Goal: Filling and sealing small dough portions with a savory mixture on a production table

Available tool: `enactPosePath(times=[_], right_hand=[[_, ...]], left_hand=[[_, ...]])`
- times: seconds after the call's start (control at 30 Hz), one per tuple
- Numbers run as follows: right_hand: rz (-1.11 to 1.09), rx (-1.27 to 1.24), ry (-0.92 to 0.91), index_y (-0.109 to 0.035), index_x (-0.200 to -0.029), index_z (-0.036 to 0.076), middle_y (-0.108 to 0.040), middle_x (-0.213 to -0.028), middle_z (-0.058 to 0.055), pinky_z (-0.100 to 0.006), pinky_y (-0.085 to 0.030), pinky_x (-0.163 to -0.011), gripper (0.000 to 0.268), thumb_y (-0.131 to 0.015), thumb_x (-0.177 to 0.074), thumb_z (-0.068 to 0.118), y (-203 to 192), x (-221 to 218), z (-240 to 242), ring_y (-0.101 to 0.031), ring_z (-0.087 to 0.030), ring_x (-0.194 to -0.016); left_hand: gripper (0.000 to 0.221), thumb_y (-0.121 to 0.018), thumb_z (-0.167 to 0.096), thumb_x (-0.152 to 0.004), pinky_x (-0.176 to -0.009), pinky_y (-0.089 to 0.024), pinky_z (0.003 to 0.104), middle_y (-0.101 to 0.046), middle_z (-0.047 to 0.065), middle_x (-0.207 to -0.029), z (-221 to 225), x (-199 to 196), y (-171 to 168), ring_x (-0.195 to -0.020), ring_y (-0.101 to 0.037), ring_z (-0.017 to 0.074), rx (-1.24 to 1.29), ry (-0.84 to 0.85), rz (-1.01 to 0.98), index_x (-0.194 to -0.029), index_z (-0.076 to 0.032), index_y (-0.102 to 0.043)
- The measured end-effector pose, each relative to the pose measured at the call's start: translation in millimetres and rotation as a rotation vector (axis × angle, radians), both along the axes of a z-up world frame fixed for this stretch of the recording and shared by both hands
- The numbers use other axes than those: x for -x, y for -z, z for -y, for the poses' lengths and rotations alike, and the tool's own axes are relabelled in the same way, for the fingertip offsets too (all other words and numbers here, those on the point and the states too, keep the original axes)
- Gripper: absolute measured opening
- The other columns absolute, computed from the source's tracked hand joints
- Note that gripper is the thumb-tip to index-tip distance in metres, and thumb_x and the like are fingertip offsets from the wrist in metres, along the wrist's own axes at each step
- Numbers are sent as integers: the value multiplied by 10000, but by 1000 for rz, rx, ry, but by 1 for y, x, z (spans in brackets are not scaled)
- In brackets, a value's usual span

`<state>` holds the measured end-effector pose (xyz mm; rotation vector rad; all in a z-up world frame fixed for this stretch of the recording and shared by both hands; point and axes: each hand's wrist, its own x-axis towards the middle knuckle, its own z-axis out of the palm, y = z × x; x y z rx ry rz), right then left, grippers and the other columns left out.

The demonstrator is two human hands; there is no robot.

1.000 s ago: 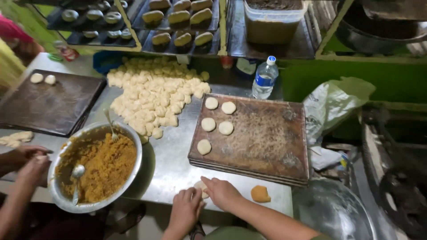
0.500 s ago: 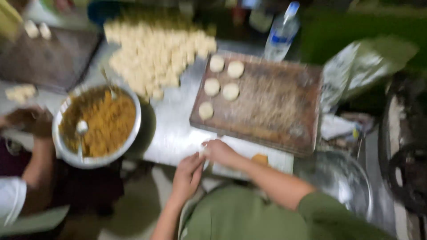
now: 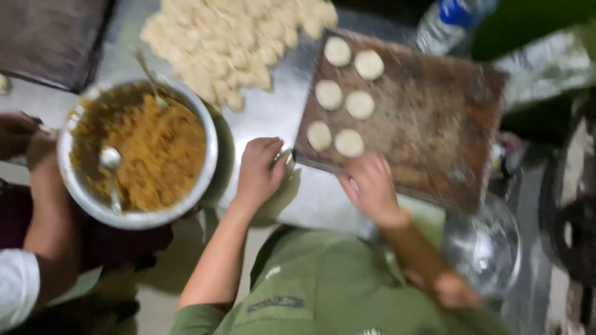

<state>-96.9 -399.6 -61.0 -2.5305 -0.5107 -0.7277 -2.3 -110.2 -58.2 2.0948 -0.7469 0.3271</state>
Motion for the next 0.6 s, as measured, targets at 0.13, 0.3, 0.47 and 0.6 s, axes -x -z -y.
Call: enactPosePath(times=[0.13, 0.3, 0.47, 0.6], right_hand=[[39, -67, 114, -739, -854, 150, -674, -919, -31, -469, -530, -882, 154, -792, -888, 290, -14, 9, -6, -692, -309, -954], [-108, -127, 171, -724, -875, 98, -692, -918, -67, -488, -582, -834, 145, -753, -932, 229, -38, 7, -18, -714, -363, -965], [-102, -292, 117, -743, -1068, 35, -707, -1015, -130, -534, -569, -879, 199, -669, -981, 197, -88, -4, -40, -701, -417, -1008], [-4, -326, 16, -660, -1292, -56, -649, -1264, -242, -543, -497, -1004, 384, -660, -999, 193, -91, -23, -38, -631, -450, -1177]], left_hand=[[370, -763, -278, -864, -934, -460, 521, -689, 107, -1091, 26, -90, 36, -1088, -605, 350, -298, -345, 77, -1179, -85, -735], [503, -894, -354, -669, -854, -427, 526, -666, 82, -1023, 51, -161, 85, -990, -584, 343, -273, -642, 142, -1073, -96, -742], [194, -618, -235, -1011, -857, -414, 440, -600, 25, -860, 56, -114, 3, -880, -565, 289, 259, -238, 78, -852, -124, -629], [281, -737, -314, -939, -847, -466, 407, -580, 99, -894, 53, -35, -60, -872, -585, 314, 484, -13, -13, -952, -58, -623]])
